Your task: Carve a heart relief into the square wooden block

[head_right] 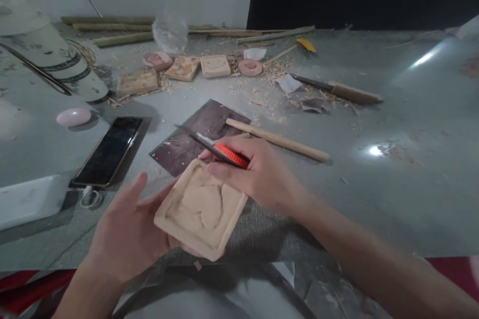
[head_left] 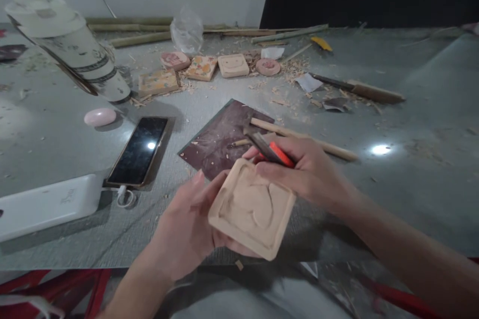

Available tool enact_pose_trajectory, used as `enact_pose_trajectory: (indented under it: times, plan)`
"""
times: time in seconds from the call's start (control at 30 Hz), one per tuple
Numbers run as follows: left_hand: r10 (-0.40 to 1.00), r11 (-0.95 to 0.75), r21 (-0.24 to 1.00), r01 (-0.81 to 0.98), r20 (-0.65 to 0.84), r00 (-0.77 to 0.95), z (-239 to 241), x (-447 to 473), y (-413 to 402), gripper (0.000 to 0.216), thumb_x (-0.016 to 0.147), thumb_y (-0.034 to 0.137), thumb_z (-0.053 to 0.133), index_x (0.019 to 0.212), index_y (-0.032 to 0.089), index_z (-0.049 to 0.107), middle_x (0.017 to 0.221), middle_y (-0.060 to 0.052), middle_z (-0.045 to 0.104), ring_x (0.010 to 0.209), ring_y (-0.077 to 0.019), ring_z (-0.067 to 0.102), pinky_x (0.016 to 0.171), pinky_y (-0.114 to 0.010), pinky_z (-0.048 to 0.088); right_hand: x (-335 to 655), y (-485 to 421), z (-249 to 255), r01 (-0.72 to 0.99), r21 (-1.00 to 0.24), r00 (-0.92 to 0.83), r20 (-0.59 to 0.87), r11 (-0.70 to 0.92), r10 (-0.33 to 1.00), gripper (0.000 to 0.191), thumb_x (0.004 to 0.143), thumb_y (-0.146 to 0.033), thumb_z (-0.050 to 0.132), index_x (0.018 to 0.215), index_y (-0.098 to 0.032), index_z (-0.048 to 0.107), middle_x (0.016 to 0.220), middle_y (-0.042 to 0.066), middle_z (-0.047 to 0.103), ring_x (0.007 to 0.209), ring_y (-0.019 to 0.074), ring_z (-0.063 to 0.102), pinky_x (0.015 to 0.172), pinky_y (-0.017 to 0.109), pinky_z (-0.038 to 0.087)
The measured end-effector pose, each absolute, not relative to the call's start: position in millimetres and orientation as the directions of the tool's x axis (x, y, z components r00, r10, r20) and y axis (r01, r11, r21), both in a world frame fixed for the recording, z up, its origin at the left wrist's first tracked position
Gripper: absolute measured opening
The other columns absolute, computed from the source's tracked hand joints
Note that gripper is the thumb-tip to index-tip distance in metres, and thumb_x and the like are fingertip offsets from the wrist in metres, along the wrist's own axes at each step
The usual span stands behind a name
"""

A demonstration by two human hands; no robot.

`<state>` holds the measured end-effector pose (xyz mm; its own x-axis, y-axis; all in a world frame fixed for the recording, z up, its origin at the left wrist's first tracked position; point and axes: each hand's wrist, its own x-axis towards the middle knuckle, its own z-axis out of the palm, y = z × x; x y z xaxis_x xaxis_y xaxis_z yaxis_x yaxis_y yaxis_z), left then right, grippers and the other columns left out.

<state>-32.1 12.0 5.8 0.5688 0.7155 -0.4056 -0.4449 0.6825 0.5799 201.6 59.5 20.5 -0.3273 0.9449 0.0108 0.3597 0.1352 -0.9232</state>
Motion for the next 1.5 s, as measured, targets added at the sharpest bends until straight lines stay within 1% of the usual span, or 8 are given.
enact_pose_trajectory:
  times: [0.17, 0.37, 0.57, 0.7, 0.83, 1.07, 1.27, 1.5]
  plan:
    - [0.694, 0.710, 0.544, -0.447, -0.432, 0.575, -4, -36, 7, 0.043, 0.091, 0.055, 0.084, 0.131, 0.039, 0.081, 0.129, -0.001, 0.080, 0.115, -0.0266, 0.079, 0.082, -0.032, 0.068, 195, 56, 21, 0.355, -0.900, -0.437, 0.081, 0.254, 0.896, 0.017, 0.101, -0.040, 0.078, 0.109, -0.025, 0.083, 0.103, 0.001, 0.082, 0.090, 0.0200, 0.076, 0.077, 0.032, 0.054]
    - [0.735, 0.673, 0.510, -0.536, -0.381, 0.560, -4, -33, 8, 0.044, 0.095, 0.050, 0.080, 0.137, 0.037, 0.073, 0.137, -0.006, 0.079, 0.127, -0.0391, 0.074, 0.102, -0.064, 0.067, 198, 57, 25, 0.391, -0.860, -0.316, 0.211, 0.329, 0.925, 0.021, 0.109, -0.042, 0.066, 0.111, -0.025, 0.077, 0.097, 0.001, 0.076, 0.088, 0.0187, 0.069, 0.078, 0.034, 0.051]
    - [0.782, 0.617, 0.495, -0.611, -0.302, 0.545, -5, -33, 9, 0.074, 0.087, 0.035, 0.082, 0.157, 0.037, 0.058, 0.151, -0.008, 0.069, 0.145, -0.0454, 0.062, 0.109, -0.071, 0.062, 210, 60, 21, 0.420, -0.848, -0.249, 0.234, 0.323, 0.940, 0.035, 0.115, -0.052, 0.053, 0.105, -0.026, 0.075, 0.088, 0.000, 0.070, 0.070, 0.0154, 0.057, 0.064, 0.034, 0.043]
    - [0.831, 0.549, 0.572, -0.610, -0.293, 0.474, -9, -33, 6, 0.069, 0.082, 0.029, 0.088, 0.146, 0.037, 0.064, 0.147, -0.005, 0.071, 0.135, -0.0389, 0.069, 0.107, -0.059, 0.066, 214, 59, 20, 0.552, -0.693, -0.314, 0.343, 0.465, 0.885, 0.021, 0.112, -0.039, 0.058, 0.113, -0.026, 0.074, 0.094, 0.001, 0.077, 0.079, 0.0193, 0.067, 0.070, 0.036, 0.048]
    - [0.884, 0.461, 0.716, -0.524, -0.318, 0.343, -2, -27, 5, 0.060, 0.077, 0.022, 0.093, 0.131, 0.033, 0.070, 0.126, -0.002, 0.078, 0.107, -0.0255, 0.076, 0.089, -0.037, 0.068, 215, 55, 24, 0.599, -0.532, -0.450, 0.394, 0.598, 0.801, 0.011, 0.107, -0.031, 0.061, 0.100, -0.026, 0.068, 0.084, 0.000, 0.075, 0.065, 0.0166, 0.061, 0.062, 0.035, 0.044]
    - [0.897, 0.439, 0.814, -0.380, -0.377, 0.231, 6, -23, 8, 0.043, 0.076, 0.020, 0.097, 0.111, 0.027, 0.073, 0.107, 0.001, 0.077, 0.085, -0.0158, 0.073, 0.074, -0.024, 0.062, 211, 46, 25, 0.617, -0.228, -0.641, 0.411, 0.754, 0.649, 0.014, 0.104, -0.030, 0.064, 0.094, -0.021, 0.066, 0.081, 0.004, 0.068, 0.071, 0.0206, 0.061, 0.062, 0.037, 0.044]
    - [0.843, 0.535, 0.757, -0.376, -0.448, 0.298, 1, -25, 8, 0.055, 0.080, 0.020, 0.098, 0.122, 0.031, 0.065, 0.089, 0.004, 0.074, 0.073, -0.0134, 0.070, 0.066, -0.021, 0.061, 207, 48, 19, 0.594, -0.386, -0.596, 0.379, 0.706, 0.708, 0.016, 0.109, -0.028, 0.061, 0.096, -0.020, 0.065, 0.081, 0.001, 0.069, 0.069, 0.0161, 0.060, 0.061, 0.032, 0.043]
    - [0.885, 0.465, 0.770, -0.436, -0.402, 0.234, -2, -27, 7, 0.050, 0.089, 0.025, 0.094, 0.126, 0.034, 0.061, 0.104, 0.003, 0.075, 0.082, -0.0144, 0.073, 0.070, -0.025, 0.067, 209, 56, 20, 0.642, -0.522, -0.446, 0.342, 0.562, 0.827, 0.025, 0.110, -0.029, 0.057, 0.086, -0.023, 0.058, 0.067, -0.004, 0.058, 0.056, 0.0123, 0.050, 0.055, 0.030, 0.035]
